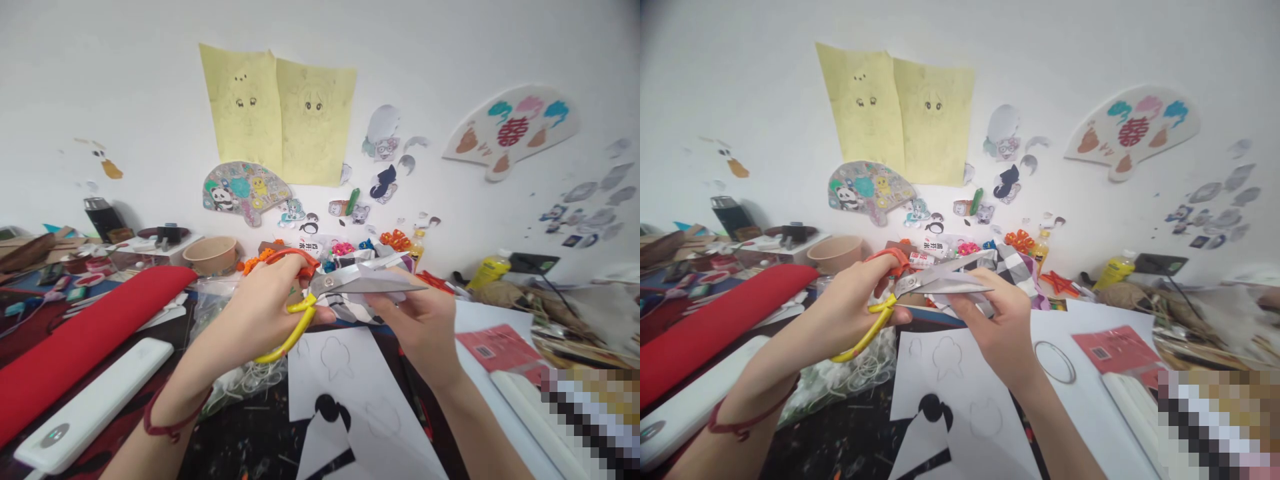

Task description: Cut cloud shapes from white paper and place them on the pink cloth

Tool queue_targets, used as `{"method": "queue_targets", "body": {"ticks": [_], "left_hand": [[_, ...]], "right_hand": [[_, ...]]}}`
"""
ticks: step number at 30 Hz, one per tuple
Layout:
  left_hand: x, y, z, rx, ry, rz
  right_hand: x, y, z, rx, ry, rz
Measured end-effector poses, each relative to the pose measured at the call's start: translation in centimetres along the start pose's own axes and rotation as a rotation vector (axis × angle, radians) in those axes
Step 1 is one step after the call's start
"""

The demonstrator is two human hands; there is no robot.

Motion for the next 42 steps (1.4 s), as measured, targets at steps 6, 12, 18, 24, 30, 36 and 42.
{"method": "queue_targets", "body": {"ticks": [6, 12, 18, 24, 30, 36, 42], "left_hand": [[-0.01, 0.09, -0.07, -0.018, 0.001, 0.010], [-0.27, 0.06, -0.08, -0.017, -0.031, 0.019], [-0.32, -0.23, -0.03, 0.024, -0.058, 0.014], [-0.27, -0.30, -0.02, 0.016, -0.054, 0.019], [-0.35, -0.37, 0.00, 0.024, -0.069, 0.013], [-0.39, -0.22, -0.11, 0.031, -0.056, 0.026], [-0.30, -0.10, -0.25, 0.032, -0.037, 0.035]], "right_hand": [[0.01, 0.03, 0.24, -0.013, -0.017, -0.004], [-0.07, 0.14, 0.34, -0.003, -0.012, -0.003], [-0.05, 0.20, 0.18, 0.030, -0.012, -0.014], [-0.22, 0.17, 0.19, 0.033, -0.017, -0.024], [-0.24, 0.12, 0.31, 0.043, -0.025, -0.027], [-0.21, 0.11, 0.34, 0.032, -0.016, -0.031], [-0.33, 0.21, 0.35, 0.038, -0.023, -0.032]]}}
Point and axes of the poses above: each hand's wrist, its own x-axis towards the middle knuckle, its own y-axis out of the palm, z = x × y, the point moved 7 cm from there along x, towards the middle knuckle, and after that the axes turned 12 degrees about z, right-handed, at the moved point
